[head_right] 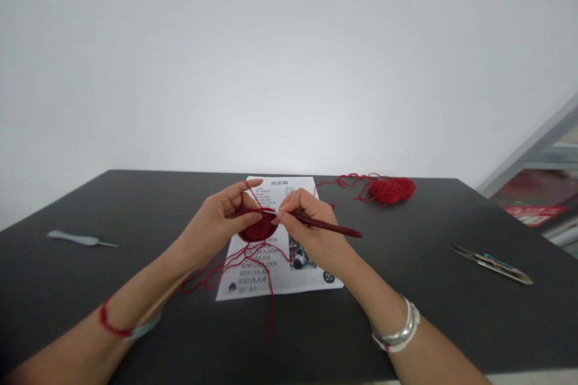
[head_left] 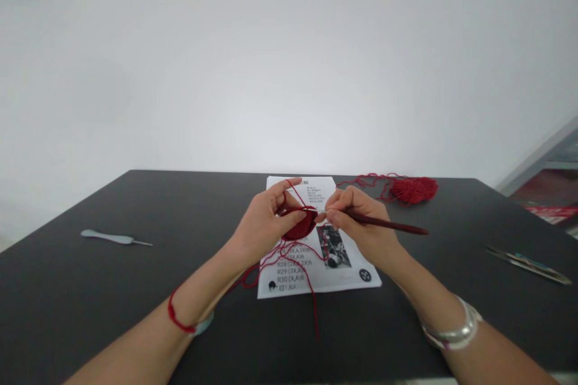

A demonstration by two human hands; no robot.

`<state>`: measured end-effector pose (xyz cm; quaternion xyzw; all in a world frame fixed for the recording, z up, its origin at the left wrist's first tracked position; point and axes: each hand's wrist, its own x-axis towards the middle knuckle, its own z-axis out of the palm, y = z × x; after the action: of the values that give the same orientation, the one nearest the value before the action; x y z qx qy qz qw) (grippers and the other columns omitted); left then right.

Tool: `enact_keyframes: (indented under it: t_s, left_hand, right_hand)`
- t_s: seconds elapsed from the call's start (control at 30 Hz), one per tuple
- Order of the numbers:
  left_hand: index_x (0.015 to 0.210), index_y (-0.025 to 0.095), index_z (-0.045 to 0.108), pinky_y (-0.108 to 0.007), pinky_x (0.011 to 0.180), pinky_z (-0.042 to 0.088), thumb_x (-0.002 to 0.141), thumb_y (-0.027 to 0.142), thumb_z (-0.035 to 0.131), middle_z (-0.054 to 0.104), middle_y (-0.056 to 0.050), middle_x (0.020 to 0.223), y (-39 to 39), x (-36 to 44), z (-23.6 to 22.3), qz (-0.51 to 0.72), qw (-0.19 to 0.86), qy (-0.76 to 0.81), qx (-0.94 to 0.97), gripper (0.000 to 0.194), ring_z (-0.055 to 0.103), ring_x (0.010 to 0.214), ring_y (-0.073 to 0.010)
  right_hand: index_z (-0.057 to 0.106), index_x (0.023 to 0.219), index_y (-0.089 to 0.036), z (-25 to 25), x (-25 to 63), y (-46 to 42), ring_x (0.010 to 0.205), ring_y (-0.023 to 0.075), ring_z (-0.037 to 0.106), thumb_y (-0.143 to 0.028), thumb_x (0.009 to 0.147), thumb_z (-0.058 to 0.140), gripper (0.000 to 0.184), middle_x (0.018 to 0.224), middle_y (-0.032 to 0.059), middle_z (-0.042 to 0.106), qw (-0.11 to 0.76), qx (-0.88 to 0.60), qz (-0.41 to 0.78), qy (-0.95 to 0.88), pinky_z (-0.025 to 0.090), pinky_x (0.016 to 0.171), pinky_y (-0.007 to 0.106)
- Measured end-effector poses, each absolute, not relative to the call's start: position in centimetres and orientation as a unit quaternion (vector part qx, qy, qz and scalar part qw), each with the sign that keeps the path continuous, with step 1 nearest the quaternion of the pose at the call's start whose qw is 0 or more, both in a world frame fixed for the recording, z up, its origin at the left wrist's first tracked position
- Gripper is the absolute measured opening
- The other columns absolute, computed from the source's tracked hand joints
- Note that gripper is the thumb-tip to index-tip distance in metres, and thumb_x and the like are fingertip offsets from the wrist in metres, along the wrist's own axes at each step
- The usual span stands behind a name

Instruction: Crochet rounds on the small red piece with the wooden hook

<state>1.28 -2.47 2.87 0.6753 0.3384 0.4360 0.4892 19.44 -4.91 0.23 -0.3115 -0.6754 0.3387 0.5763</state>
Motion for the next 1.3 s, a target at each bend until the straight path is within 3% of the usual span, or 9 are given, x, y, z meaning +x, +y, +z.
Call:
enact_keyframes:
  t_s: [0.2,0.37,0.53,0.67,0.77,0.9,0.97,1.03,1.3]
  left_hand:
    - [0.119,0.007,0.059,-0.032,0.074,0.045,0.073,0.017,0.065,0.06,0.004,0.064,-2.5,1.3,2.6,0.442,0.402,0.388,0.702,0.047,0.057,0.066,-0.015]
    - [0.12,0.007,0.061,-0.033,0.079,0.044,0.072,0.02,0.068,0.066,0.002,0.067,-2.8,1.4,2.6,0.448,0.398,0.419,0.682,0.051,0.058,0.066,-0.0154]
    - [0.126,0.003,0.054,-0.026,0.063,0.041,0.065,0.015,0.072,0.062,0.006,0.059,-2.9,1.6,2.5,0.417,0.556,0.381,0.61,0.065,0.052,0.056,-0.0107]
    - [0.121,0.002,0.054,-0.023,0.059,0.038,0.063,0.017,0.075,0.06,0.007,0.058,-3.0,2.1,2.2,0.442,0.652,0.343,0.511,0.063,0.05,0.054,-0.0081]
    - [0.126,0.005,0.052,-0.023,0.061,0.039,0.066,0.018,0.073,0.061,0.006,0.061,-3.3,2.5,2.1,0.481,0.618,0.347,0.516,0.064,0.052,0.058,-0.0092]
    - [0.132,0.006,0.05,-0.024,0.063,0.04,0.071,0.017,0.068,0.057,0.007,0.062,-3.0,2.2,2.1,0.495,0.546,0.351,0.578,0.064,0.051,0.06,-0.0097]
    - [0.133,0.007,0.05,-0.024,0.062,0.04,0.072,0.016,0.067,0.056,0.007,0.062,-2.7,1.9,2.0,0.498,0.51,0.356,0.604,0.063,0.049,0.059,-0.0096]
    - [0.132,0.008,0.051,-0.024,0.061,0.04,0.073,0.015,0.065,0.055,0.007,0.062,-2.5,1.5,2.0,0.496,0.48,0.36,0.628,0.061,0.049,0.058,-0.0097]
    - [0.128,0.014,0.058,-0.025,0.067,0.044,0.077,0.014,0.061,0.055,0.005,0.066,-2.9,1.4,2.4,0.465,0.359,0.394,0.707,0.051,0.053,0.064,-0.0126]
  right_hand:
    - [0.049,0.079,-0.022,0.0,18.6,-5.4,0.062,0.0104,0.054,-0.007,0.086,0.053,0.017,0.074,-0.002,0.058,0.545,-0.303,0.098,-0.776,0.042,0.055,0.022]
    - [0.046,0.084,-0.022,-0.5,18.1,-5.1,0.067,0.0145,0.053,-0.006,0.091,0.045,0.018,0.075,0.0023,0.056,0.476,-0.239,-0.096,-0.841,0.046,0.058,0.025]
    - [0.047,0.086,-0.019,-0.7,18.4,-4.4,0.067,0.0173,0.05,-0.007,0.096,0.04,0.017,0.075,0.0069,0.058,0.417,-0.207,-0.188,-0.865,0.048,0.058,0.028]
    - [0.049,0.088,-0.019,-1.1,17.9,-4.6,0.067,0.0183,0.05,-0.006,0.095,0.041,0.017,0.076,0.0068,0.058,0.424,-0.232,-0.241,-0.842,0.048,0.058,0.029]
    - [0.049,0.087,-0.021,-1.6,17.1,-4.9,0.068,0.0173,0.053,-0.006,0.092,0.044,0.017,0.076,0.004,0.055,0.499,-0.284,-0.162,-0.803,0.048,0.059,0.028]
    - [0.05,0.083,-0.023,-1.6,16.7,-4.9,0.062,0.0122,0.055,-0.011,0.088,0.052,0.013,0.077,-0.0011,0.054,0.624,-0.308,0.176,-0.696,0.046,0.055,0.024]
    - [0.051,0.08,-0.022,-1.4,17.0,-4.7,0.055,0.0107,0.052,-0.016,0.087,0.055,0.011,0.072,-0.0036,0.052,0.645,-0.288,0.341,-0.621,0.044,0.051,0.024]
    - [0.051,0.078,-0.022,-1.2,17.3,-4.5,0.051,0.0102,0.05,-0.019,0.086,0.057,0.011,0.068,-0.0049,0.051,0.645,-0.267,0.418,-0.581,0.042,0.049,0.024]
    - [0.054,0.079,-0.022,-0.2,18.1,-5.5,0.062,0.0116,0.051,-0.01,0.085,0.056,0.014,0.074,-0.0019,0.057,0.586,-0.315,0.193,-0.721,0.041,0.054,0.023]
